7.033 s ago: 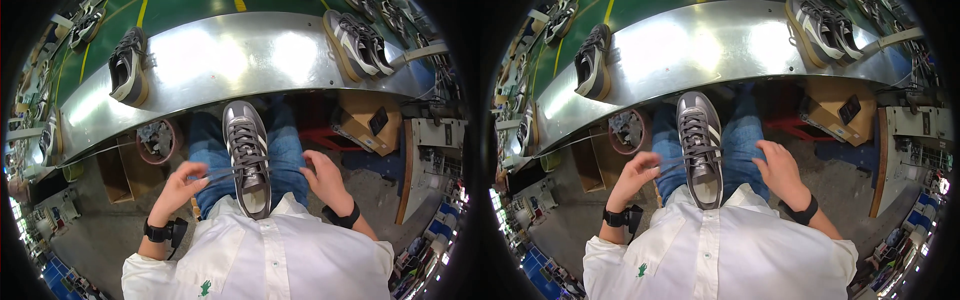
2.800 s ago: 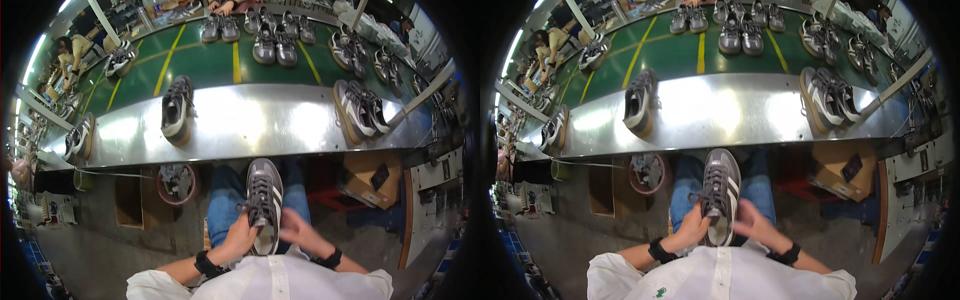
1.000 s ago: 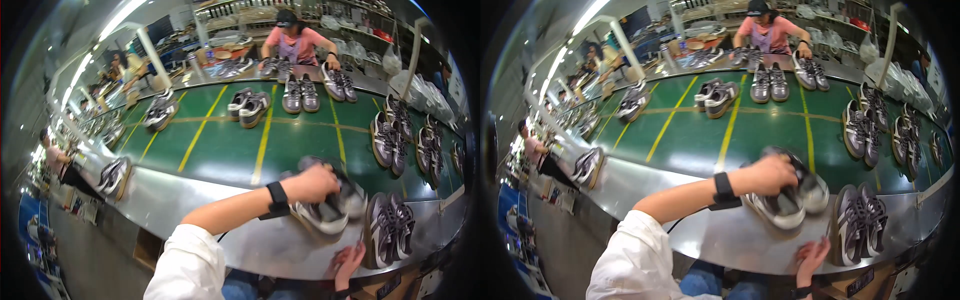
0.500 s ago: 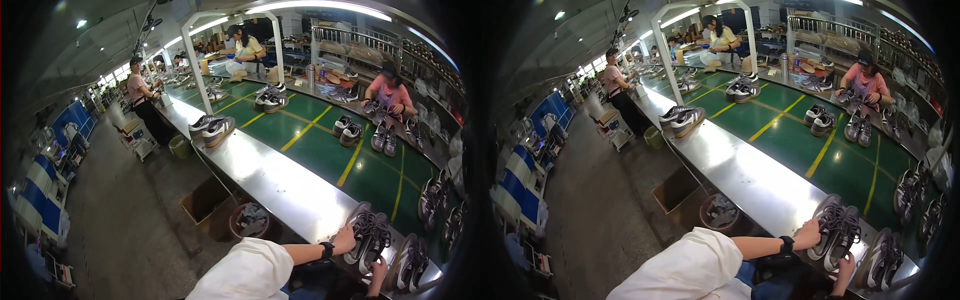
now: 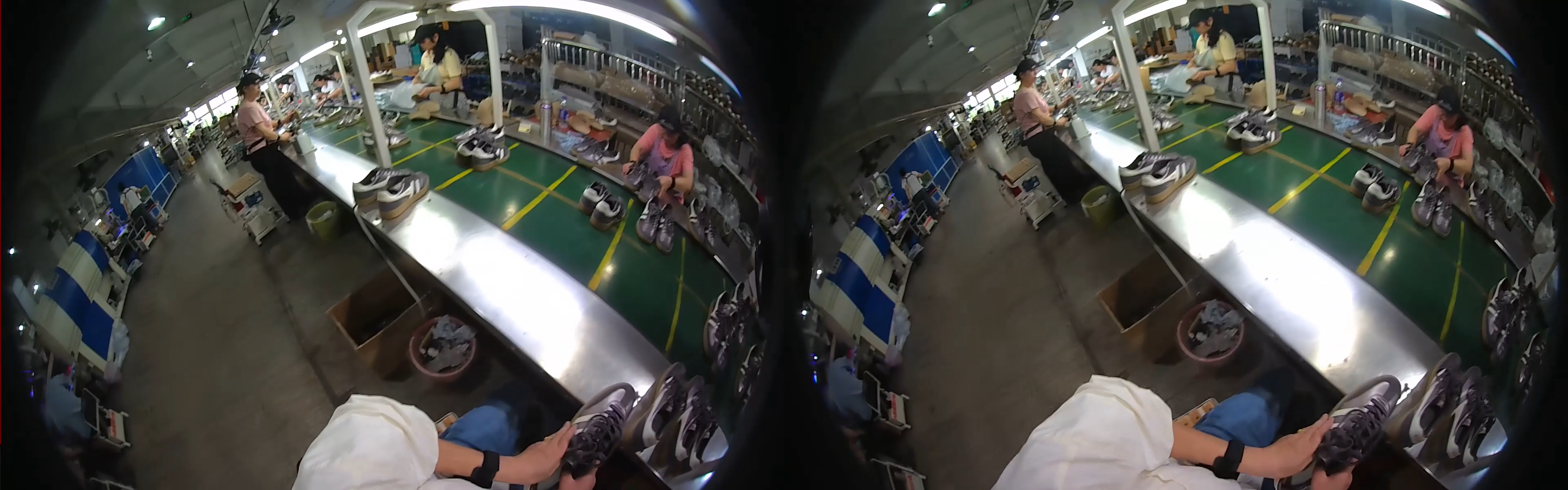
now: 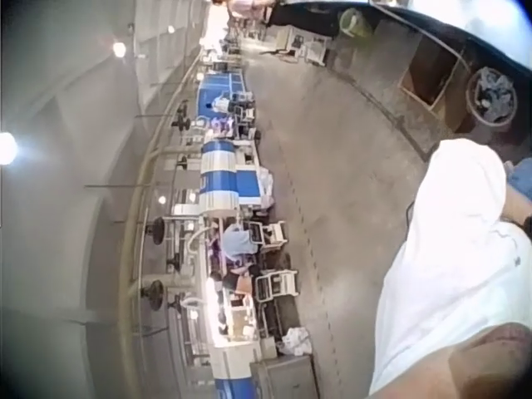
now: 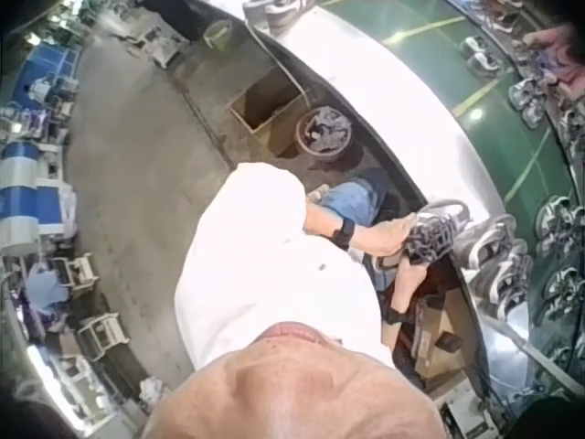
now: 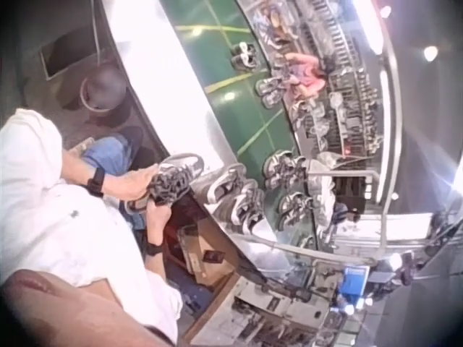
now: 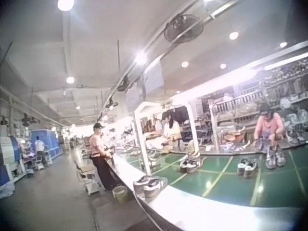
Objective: The recorder is sitting at a shoe manufacturing conveyor belt, taking shoes from the line and lacing them before placing them back on the line.
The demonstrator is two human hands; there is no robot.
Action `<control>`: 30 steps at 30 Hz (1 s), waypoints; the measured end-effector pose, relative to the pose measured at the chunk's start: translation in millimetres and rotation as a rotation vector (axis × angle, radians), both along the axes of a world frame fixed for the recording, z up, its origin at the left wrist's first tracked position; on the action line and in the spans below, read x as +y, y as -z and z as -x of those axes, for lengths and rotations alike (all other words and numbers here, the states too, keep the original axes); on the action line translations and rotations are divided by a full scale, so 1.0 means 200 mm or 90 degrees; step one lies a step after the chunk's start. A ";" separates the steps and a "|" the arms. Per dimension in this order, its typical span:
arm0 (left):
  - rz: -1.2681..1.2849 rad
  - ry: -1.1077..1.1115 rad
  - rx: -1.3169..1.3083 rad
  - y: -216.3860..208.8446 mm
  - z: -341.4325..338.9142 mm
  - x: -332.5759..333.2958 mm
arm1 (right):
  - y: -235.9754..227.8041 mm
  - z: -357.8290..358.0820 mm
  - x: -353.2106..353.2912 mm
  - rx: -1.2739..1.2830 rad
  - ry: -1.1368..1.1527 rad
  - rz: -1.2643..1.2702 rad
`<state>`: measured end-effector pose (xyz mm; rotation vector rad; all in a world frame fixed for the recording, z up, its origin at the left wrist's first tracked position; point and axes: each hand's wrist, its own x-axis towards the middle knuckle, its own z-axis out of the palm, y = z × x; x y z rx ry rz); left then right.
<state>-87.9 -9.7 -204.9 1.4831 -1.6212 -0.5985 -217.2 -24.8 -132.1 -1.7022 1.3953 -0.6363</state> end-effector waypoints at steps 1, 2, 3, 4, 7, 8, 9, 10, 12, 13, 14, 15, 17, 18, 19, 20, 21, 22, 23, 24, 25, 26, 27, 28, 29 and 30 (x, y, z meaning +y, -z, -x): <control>-0.022 0.040 -0.012 0.02 -0.01 0.06 | 0.07 0.04 0.04 -0.021 0.019 -0.027; -0.045 0.080 -0.023 0.00 -0.05 0.12 | 0.08 0.04 0.10 -0.042 0.038 -0.055; -0.056 0.072 -0.018 -0.01 -0.07 0.18 | 0.08 0.02 0.16 -0.037 0.030 -0.067; -0.144 0.095 -0.017 -0.01 -0.10 0.23 | 0.07 0.00 0.20 0.002 0.008 -0.093; -0.239 0.118 -0.049 0.05 -0.14 0.28 | 0.03 -0.06 0.23 0.075 -0.044 -0.144; -0.254 0.136 -0.082 0.09 -0.14 0.28 | 0.02 -0.08 0.23 0.114 -0.054 -0.175; -0.255 0.142 -0.086 0.14 -0.12 0.27 | 0.05 -0.07 0.26 -0.012 -0.030 -0.129; -0.237 0.149 -0.092 0.25 -0.07 0.26 | 0.04 -0.08 0.28 -0.087 -0.002 -0.180; -0.165 0.045 -0.058 0.08 -0.06 0.27 | 0.07 -0.05 0.28 -0.122 -0.004 -0.161; -0.191 0.098 -0.070 0.17 -0.05 0.24 | 0.11 -0.02 0.26 -0.125 -0.019 -0.162; -0.194 0.097 -0.072 0.14 -0.04 0.23 | 0.17 0.04 0.24 -0.070 -0.040 -0.161; -0.206 0.104 -0.042 0.10 -0.05 0.25 | 0.19 0.05 0.23 -0.001 -0.059 -0.164; -0.245 0.158 -0.009 0.07 -0.05 0.24 | 0.20 0.08 0.25 -0.067 -0.049 -0.176; -0.273 0.206 0.001 0.06 -0.04 0.25 | 0.15 0.10 0.29 -0.136 -0.039 -0.181; -0.318 0.217 0.178 0.06 -0.09 0.23 | 0.09 0.12 0.25 -0.095 -0.054 -0.283; -0.199 0.223 0.146 0.09 -0.15 0.20 | 0.03 0.11 0.21 -0.122 -0.086 -0.317; -0.344 0.348 0.294 -0.05 -0.26 0.10 | -0.12 0.09 0.15 -0.148 -0.090 -0.412; -0.261 0.212 0.312 -0.11 -0.34 0.08 | 0.11 0.20 0.13 -0.294 -0.073 -0.339; -0.320 0.084 0.280 -0.35 -0.39 0.03 | 0.06 0.19 0.12 -0.306 0.042 -0.340; -0.234 -0.007 0.164 -0.27 -0.41 0.00 | 0.00 0.14 0.09 -0.338 0.127 -0.333; -0.215 -0.034 0.230 -0.24 -0.41 -0.03 | -0.02 0.10 0.03 -0.342 0.182 -0.311; -0.266 -0.010 0.237 -0.21 -0.39 -0.06 | 0.02 0.06 0.00 -0.323 0.170 -0.270; -0.294 0.032 0.216 -0.23 -0.36 -0.10 | 0.07 0.03 -0.05 -0.295 0.122 -0.229; -0.262 0.073 0.150 -0.19 -0.31 -0.10 | 0.07 0.01 -0.05 -0.319 0.102 -0.229; -0.106 0.129 -0.090 -0.19 -0.32 -0.08 | 0.07 -0.01 -0.04 -0.359 0.102 -0.196; -0.119 0.112 0.056 -0.22 -0.32 -0.08 | 0.00 -0.03 -0.02 -0.399 0.123 -0.233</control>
